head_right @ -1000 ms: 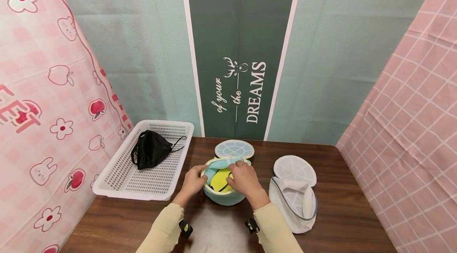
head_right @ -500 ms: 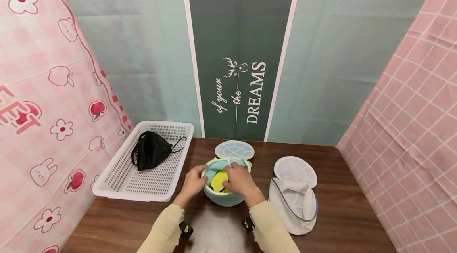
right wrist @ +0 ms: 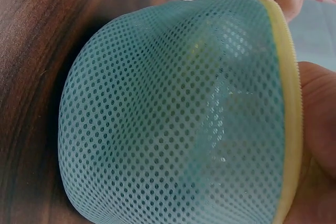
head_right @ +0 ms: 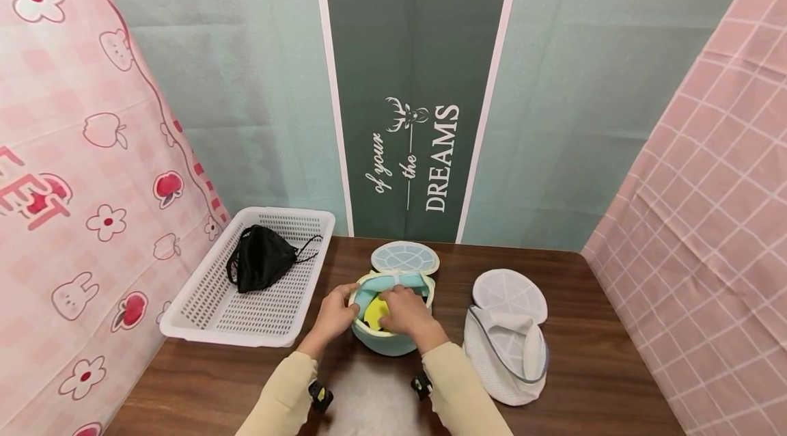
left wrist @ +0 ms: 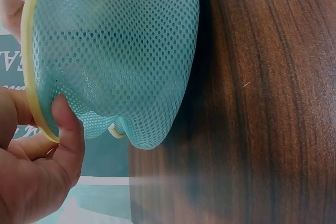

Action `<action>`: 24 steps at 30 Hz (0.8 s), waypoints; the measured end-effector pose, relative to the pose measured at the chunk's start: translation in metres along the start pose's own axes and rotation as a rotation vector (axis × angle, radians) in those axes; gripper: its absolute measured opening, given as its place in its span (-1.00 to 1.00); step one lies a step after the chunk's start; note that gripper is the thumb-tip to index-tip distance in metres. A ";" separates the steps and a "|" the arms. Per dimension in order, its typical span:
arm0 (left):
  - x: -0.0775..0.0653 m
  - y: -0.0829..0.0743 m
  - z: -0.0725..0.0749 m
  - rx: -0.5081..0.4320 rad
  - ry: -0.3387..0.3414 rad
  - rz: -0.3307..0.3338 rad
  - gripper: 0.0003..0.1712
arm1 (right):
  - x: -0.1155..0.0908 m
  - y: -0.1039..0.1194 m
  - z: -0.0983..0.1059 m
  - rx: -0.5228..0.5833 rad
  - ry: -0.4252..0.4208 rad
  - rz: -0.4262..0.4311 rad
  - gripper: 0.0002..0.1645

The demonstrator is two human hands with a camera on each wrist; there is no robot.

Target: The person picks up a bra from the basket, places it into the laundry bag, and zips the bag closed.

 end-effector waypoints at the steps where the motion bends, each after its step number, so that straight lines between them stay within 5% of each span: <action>1: 0.000 -0.001 0.000 0.001 0.003 -0.003 -0.53 | 0.000 0.000 -0.001 0.003 0.009 -0.006 -0.54; 24: -0.003 -0.009 0.000 -0.048 0.046 -0.051 -0.53 | 0.012 -0.004 -0.019 0.036 0.178 -0.103 -0.58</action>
Point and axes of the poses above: each hand's wrist, its own x-axis towards the middle knuckle, its own z-axis out of the back of the hand, y = z × x, the point moved 3 cm from there along x, towards the middle knuckle, and after that the axes turned 15 degrees about z, right-handed, at the moved point
